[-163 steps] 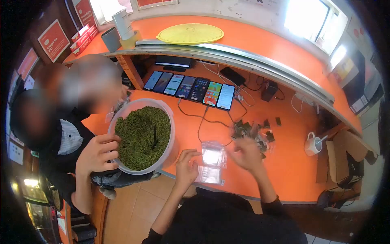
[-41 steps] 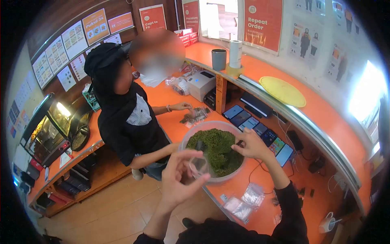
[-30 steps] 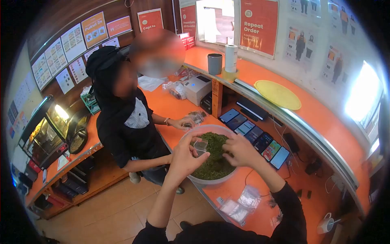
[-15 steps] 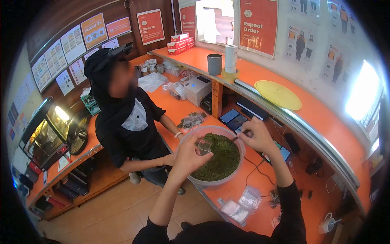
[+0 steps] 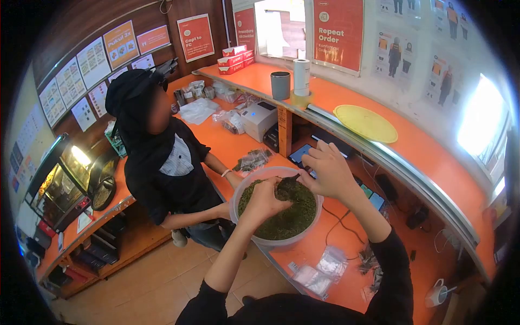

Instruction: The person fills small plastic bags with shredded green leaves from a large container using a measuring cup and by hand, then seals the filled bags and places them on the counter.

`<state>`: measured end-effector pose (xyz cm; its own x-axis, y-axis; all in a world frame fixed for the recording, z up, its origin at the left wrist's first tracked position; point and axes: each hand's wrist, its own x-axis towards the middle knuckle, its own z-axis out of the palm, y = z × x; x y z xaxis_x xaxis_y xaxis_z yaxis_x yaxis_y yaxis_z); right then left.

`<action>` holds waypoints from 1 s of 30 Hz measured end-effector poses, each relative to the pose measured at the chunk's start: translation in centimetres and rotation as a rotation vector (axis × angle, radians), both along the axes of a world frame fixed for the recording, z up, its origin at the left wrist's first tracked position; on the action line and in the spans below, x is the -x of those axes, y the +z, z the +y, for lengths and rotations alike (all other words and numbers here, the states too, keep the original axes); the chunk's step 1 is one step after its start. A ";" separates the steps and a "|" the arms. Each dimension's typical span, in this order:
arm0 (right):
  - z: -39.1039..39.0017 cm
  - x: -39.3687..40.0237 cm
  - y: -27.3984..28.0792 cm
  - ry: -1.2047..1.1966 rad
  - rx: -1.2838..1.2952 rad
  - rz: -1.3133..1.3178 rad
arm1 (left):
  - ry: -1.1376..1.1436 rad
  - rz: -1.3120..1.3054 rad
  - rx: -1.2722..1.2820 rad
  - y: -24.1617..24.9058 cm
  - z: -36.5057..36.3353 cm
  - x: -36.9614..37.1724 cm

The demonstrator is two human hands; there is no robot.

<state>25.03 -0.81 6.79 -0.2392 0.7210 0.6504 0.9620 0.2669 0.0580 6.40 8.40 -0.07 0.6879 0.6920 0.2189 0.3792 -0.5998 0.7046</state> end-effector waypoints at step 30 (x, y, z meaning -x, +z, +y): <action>-1.4 -1.9 -0.6 -0.097 0.081 0.199 | 0.013 -0.036 0.036 0.7 1.1 1.4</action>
<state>26.94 -2.22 6.14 -0.0387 0.7860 0.6170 0.9737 0.1684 -0.1534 4.98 9.46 0.61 0.6706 0.7089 0.2186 0.3607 -0.5691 0.7389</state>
